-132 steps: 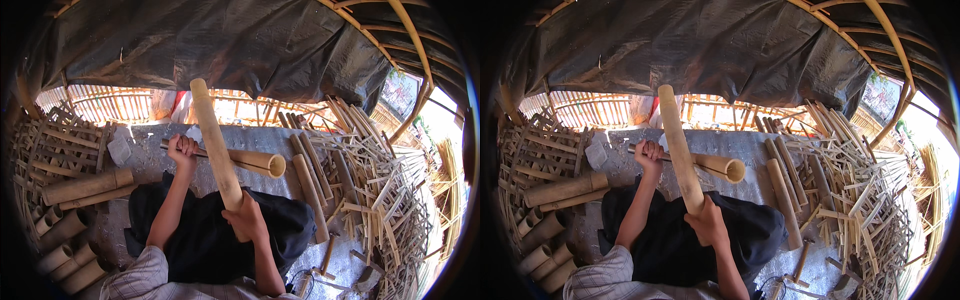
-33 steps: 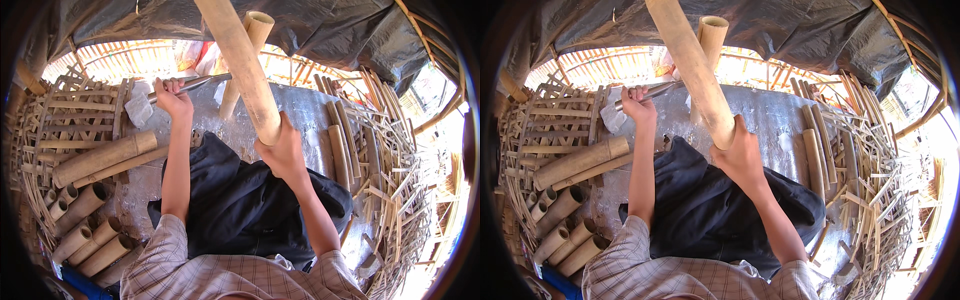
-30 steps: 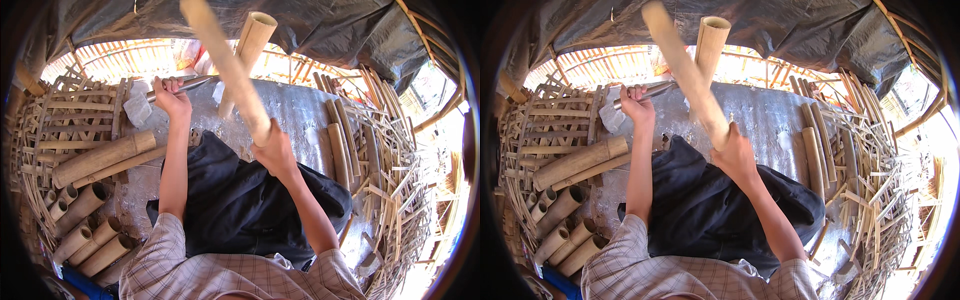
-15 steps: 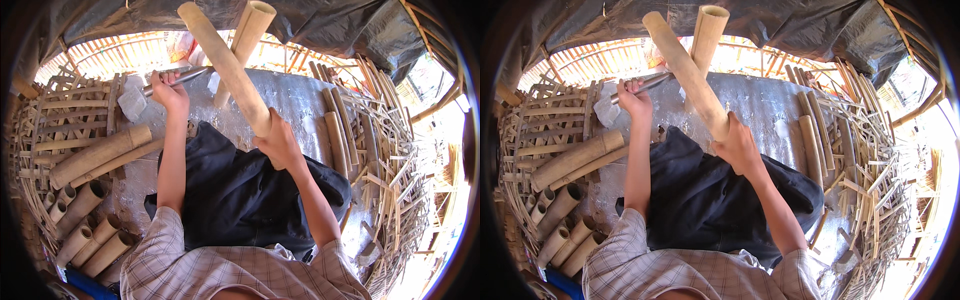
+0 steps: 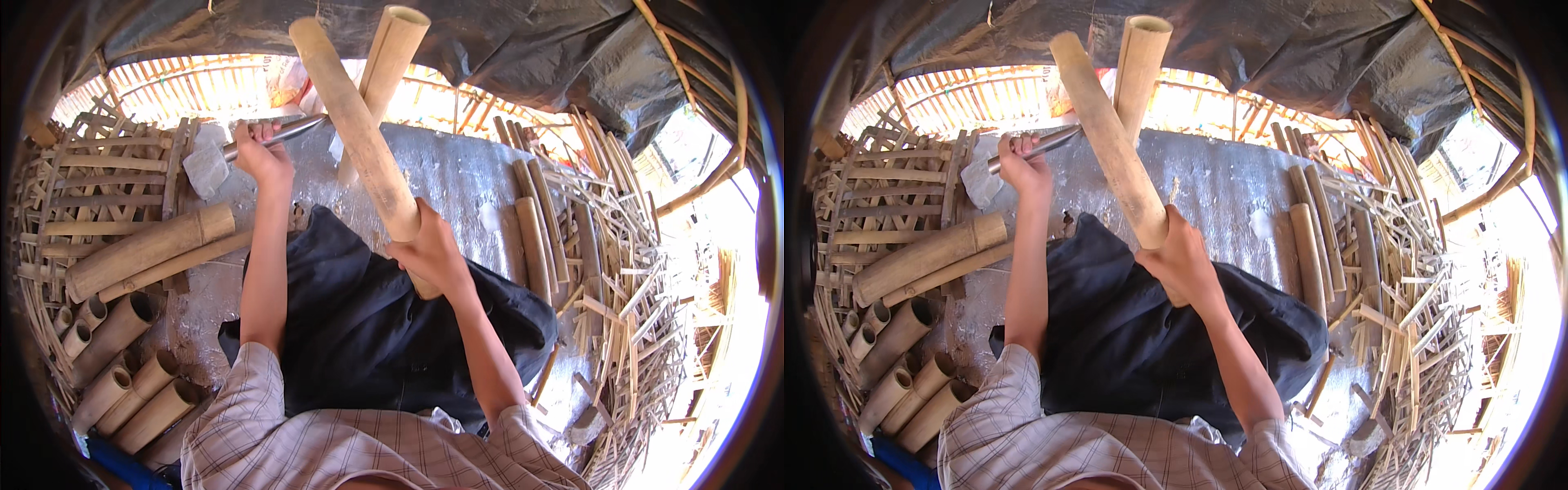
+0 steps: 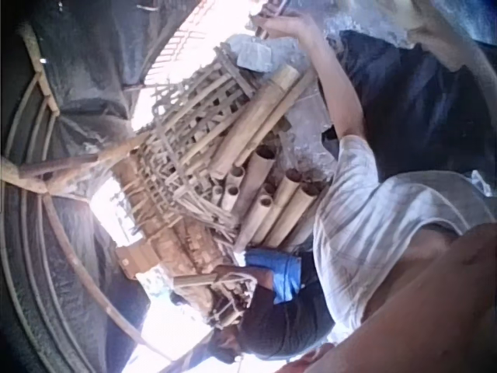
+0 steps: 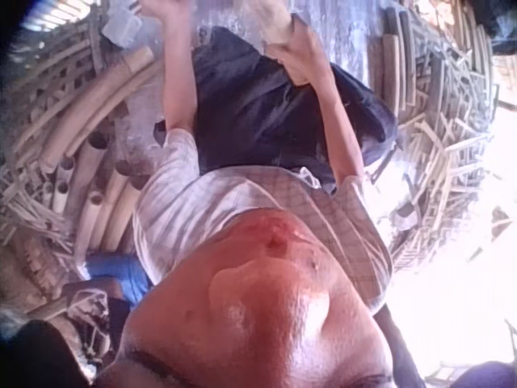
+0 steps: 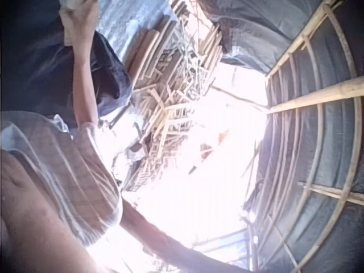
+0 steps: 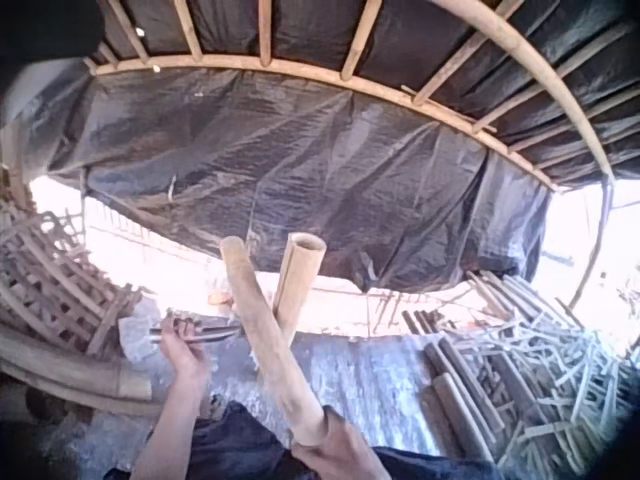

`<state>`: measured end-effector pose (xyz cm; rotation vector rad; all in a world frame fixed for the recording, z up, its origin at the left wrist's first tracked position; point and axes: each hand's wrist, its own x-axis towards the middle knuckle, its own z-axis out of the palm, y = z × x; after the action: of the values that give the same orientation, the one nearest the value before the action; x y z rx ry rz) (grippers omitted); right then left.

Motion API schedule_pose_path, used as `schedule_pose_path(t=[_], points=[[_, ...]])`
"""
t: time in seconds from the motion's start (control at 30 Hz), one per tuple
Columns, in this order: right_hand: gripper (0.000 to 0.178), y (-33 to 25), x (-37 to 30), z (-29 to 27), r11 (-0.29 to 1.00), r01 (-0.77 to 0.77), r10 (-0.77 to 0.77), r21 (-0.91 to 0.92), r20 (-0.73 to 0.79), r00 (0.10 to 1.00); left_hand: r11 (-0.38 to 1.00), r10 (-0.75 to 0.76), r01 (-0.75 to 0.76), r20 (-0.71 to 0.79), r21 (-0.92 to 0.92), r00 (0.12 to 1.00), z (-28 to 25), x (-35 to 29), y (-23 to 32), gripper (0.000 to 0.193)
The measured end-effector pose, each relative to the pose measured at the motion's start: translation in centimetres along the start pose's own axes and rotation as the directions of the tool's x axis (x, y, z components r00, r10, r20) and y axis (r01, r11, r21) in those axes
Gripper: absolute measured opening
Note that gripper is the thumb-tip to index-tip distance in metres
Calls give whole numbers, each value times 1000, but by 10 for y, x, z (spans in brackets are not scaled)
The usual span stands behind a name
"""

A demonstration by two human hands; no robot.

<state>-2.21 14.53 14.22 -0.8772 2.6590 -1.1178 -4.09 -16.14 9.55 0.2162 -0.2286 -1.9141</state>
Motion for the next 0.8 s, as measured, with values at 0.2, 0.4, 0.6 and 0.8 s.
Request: schedule_pose_path(t=[0.2,0.4,0.6,0.8], points=[[48,-53,2,-43,993,108,-101,39,-150,984,1000,5,-5,8,-5,1000,-7,10,8,34],[52,5,-9,-2,1000,-6,6,-12,-13,1000,1000,4,-4,47,7,999,-9,9,2,30],[51,-41,-20,-28,990,38,-33,135,-35,999,1000,-19,19,59,1,998,-9,8,3,30],[52,-14,-18,8,986,89,-54,144,-233,971,1000,-11,11,33,10,999,6,-4,1,35]])
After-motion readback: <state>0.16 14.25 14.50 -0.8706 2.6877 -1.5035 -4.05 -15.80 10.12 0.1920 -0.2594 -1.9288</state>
